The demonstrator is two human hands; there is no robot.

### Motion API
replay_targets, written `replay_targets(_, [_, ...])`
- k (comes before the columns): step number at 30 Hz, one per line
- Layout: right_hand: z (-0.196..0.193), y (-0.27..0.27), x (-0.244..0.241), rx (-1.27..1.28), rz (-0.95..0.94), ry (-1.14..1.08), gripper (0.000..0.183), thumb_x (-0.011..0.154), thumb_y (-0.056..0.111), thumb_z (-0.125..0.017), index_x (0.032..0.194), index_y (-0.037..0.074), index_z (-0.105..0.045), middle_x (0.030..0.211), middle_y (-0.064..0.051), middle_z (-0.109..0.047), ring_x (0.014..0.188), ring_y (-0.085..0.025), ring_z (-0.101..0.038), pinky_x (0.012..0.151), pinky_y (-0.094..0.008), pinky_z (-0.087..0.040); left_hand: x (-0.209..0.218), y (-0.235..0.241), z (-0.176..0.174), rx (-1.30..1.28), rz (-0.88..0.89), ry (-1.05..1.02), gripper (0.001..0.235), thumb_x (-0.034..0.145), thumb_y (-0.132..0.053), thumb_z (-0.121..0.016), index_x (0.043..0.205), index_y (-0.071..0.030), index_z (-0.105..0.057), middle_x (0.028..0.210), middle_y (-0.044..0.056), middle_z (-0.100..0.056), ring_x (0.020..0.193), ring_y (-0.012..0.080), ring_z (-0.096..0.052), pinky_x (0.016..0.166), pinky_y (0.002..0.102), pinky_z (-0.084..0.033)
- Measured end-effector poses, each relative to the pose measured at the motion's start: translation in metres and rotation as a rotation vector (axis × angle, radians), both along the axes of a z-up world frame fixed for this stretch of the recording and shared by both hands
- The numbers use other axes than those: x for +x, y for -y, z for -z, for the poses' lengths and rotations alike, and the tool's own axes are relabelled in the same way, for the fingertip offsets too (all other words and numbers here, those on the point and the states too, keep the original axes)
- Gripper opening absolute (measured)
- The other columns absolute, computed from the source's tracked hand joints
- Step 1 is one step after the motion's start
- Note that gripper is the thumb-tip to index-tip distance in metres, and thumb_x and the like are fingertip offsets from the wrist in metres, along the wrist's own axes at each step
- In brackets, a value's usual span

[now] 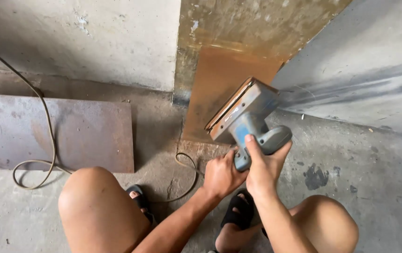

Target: Using an electric orbital sander to smooth and clean a vertical metal plate on a fabrication floor.

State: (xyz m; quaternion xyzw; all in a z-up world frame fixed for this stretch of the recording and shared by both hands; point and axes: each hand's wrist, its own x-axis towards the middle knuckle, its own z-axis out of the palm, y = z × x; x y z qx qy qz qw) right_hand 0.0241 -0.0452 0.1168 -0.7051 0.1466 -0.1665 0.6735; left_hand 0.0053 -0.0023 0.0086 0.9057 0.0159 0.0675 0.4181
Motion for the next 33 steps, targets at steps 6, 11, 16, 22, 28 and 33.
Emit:
replay_targets(6, [0.037, 0.035, 0.038, -0.064, 0.062, 0.134, 0.068, 0.086, 0.017, -0.089, 0.137, 0.013, -0.044, 0.118, -0.013, -0.049, 0.112, -0.022, -0.045, 0.101, -0.046, -0.041, 0.021, -0.038, -0.032, 0.59, 0.465, -0.131, 0.064, 0.068, -0.054, -0.072, 0.114, -0.01, -0.067, 0.109, 0.013, -0.067, 0.104, 0.037, -0.068, 0.089, 0.049, -0.049])
replay_targets(11, [0.103, 0.061, 0.069, -0.232, 0.147, 0.126, 0.074, 0.082, 0.023, -0.093, 0.138, 0.012, -0.046, 0.121, -0.018, -0.055, 0.114, -0.024, -0.054, 0.101, -0.044, -0.043, 0.038, -0.162, -0.025, 0.665, 0.264, -0.331, 0.065, 0.081, -0.069, -0.064, 0.112, -0.012, -0.072, 0.099, 0.01, -0.076, 0.096, 0.0331, -0.075, 0.088, 0.05, -0.05])
replay_targets(16, [0.148, 0.058, 0.089, -0.376, 0.17, 0.11, 0.08, 0.079, 0.028, -0.095, 0.14, 0.011, -0.046, 0.124, -0.021, -0.059, 0.118, -0.028, -0.059, 0.101, -0.047, -0.044, 0.046, -0.234, -0.034, 0.576, 0.048, -0.456, 0.058, 0.086, -0.056, -0.062, 0.117, -0.008, -0.069, 0.107, 0.013, -0.077, 0.1, 0.0377, -0.075, 0.087, 0.057, -0.052])
replay_targets(22, [0.137, 0.024, 0.108, -0.229, 0.154, 0.141, 0.074, 0.085, 0.018, -0.088, 0.142, 0.01, -0.043, 0.124, -0.023, -0.058, 0.11, -0.031, -0.066, 0.082, -0.041, -0.061, 0.034, -0.244, -0.063, 0.421, 0.15, -0.55, 0.064, 0.087, -0.057, -0.06, 0.129, -0.009, -0.066, 0.124, 0.016, -0.073, 0.114, 0.0385, -0.071, 0.097, 0.053, -0.052])
replay_targets(28, [0.15, 0.018, 0.129, -0.182, 0.191, 0.175, 0.073, 0.086, 0.015, -0.088, 0.142, 0.009, -0.041, 0.124, -0.024, -0.056, 0.109, -0.03, -0.065, 0.076, -0.04, -0.064, 0.035, -0.252, -0.061, 0.416, 0.14, -0.524, 0.06, 0.09, -0.053, -0.057, 0.129, -0.009, -0.066, 0.123, 0.016, -0.073, 0.112, 0.039, -0.072, 0.097, 0.052, -0.052])
replay_targets(33, [0.156, 0.005, 0.132, -0.131, 0.163, 0.1, 0.08, 0.086, 0.018, -0.087, 0.147, 0.01, -0.036, 0.123, -0.026, -0.057, 0.101, -0.033, -0.073, 0.078, -0.044, -0.069, 0.025, -0.252, -0.064, 0.462, 0.195, -0.528, 0.062, 0.089, -0.052, -0.054, 0.131, -0.008, -0.063, 0.121, 0.017, -0.072, 0.11, 0.0386, -0.072, 0.096, 0.052, -0.053])
